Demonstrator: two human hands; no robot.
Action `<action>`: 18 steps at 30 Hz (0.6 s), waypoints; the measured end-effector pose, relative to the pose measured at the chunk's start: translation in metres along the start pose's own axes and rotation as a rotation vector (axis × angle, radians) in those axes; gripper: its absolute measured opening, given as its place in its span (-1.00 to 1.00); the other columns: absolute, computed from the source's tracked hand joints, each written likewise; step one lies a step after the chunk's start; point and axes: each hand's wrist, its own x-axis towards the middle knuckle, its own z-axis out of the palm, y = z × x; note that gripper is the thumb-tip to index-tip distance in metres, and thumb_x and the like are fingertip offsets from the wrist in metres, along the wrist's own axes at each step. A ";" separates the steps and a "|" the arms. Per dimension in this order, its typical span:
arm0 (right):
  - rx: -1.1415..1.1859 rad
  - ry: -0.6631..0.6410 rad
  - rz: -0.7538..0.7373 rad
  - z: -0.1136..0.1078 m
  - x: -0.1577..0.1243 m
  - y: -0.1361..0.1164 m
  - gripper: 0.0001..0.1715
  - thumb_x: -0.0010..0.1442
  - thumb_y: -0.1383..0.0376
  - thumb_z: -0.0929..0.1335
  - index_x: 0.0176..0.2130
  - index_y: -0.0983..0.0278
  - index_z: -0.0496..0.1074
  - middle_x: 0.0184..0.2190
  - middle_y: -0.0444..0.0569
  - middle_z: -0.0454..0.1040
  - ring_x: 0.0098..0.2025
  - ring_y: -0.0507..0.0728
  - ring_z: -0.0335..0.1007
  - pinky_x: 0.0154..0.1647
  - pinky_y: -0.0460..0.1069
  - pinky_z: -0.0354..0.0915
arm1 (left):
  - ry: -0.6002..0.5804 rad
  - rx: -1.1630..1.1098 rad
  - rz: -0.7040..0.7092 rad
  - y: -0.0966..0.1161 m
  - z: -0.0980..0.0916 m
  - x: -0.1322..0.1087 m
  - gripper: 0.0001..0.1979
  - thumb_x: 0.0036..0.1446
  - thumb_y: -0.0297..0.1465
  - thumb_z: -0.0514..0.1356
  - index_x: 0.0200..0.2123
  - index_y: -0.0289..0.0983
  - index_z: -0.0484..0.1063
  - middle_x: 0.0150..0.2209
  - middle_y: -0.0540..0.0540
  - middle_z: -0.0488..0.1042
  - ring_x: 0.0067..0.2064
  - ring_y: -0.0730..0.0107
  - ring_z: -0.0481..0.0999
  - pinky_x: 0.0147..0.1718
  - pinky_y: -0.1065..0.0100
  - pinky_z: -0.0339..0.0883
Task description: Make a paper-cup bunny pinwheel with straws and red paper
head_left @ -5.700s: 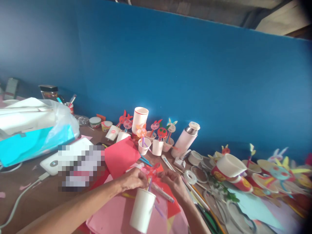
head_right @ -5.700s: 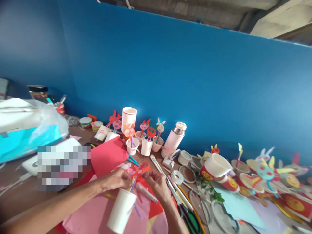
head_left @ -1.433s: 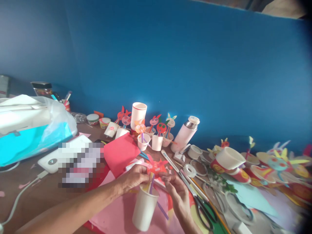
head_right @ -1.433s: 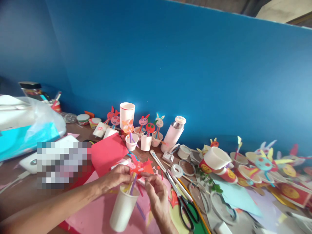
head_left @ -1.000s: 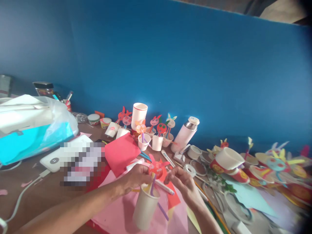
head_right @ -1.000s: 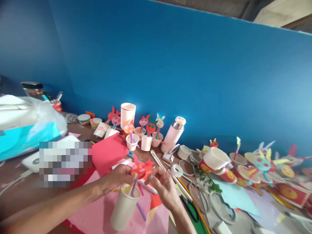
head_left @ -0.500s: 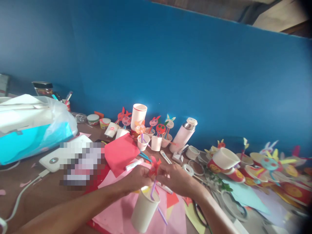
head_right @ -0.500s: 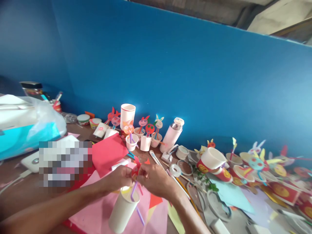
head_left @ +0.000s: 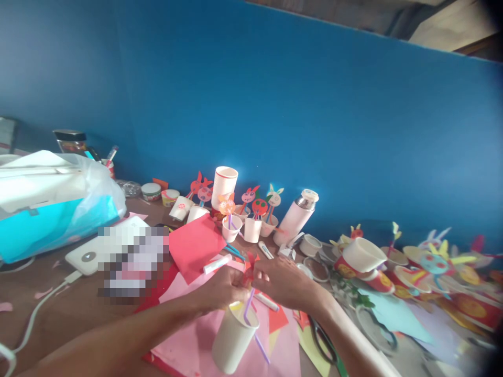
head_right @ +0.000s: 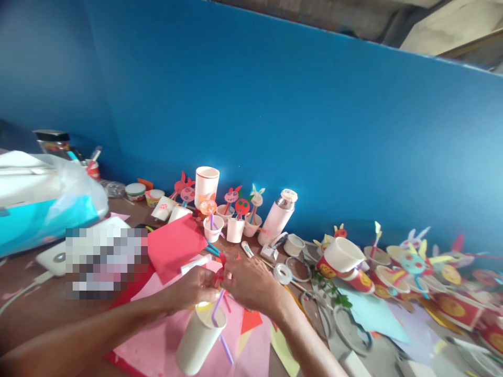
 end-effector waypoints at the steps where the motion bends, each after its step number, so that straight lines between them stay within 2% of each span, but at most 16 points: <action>1: -0.007 0.004 0.000 0.000 0.000 -0.001 -0.76 0.12 0.24 0.24 -0.43 0.22 0.47 -0.45 -0.06 0.56 -0.39 0.15 0.46 -0.49 -0.06 0.04 | 0.001 0.006 0.002 0.000 0.000 0.000 -0.89 -0.19 -0.44 0.10 -0.62 -0.30 0.17 -0.61 0.10 0.09 -0.54 0.57 0.03 -0.55 0.42 -0.14; 11: -0.049 0.062 0.046 0.009 0.003 0.003 -0.77 0.09 0.28 0.25 -0.45 0.22 0.49 -0.50 -0.06 0.56 -0.43 0.16 0.47 -0.50 -0.05 0.04 | 0.009 0.054 0.023 0.000 -0.001 0.000 -0.85 -0.21 -0.47 0.07 -0.65 -0.27 0.08 -0.63 0.12 0.02 -0.56 0.59 -0.03 -0.59 0.42 -0.20; 18: -0.028 0.070 0.064 0.005 0.003 -0.003 -0.80 0.06 0.28 0.27 -0.42 0.23 0.50 -0.50 -0.07 0.54 -0.43 0.14 0.44 -0.49 -0.06 0.05 | 0.019 0.078 0.024 -0.005 -0.002 0.003 -0.87 -0.21 -0.48 0.06 -0.65 -0.28 0.11 -0.64 0.12 0.02 -0.56 0.59 -0.02 -0.58 0.42 -0.19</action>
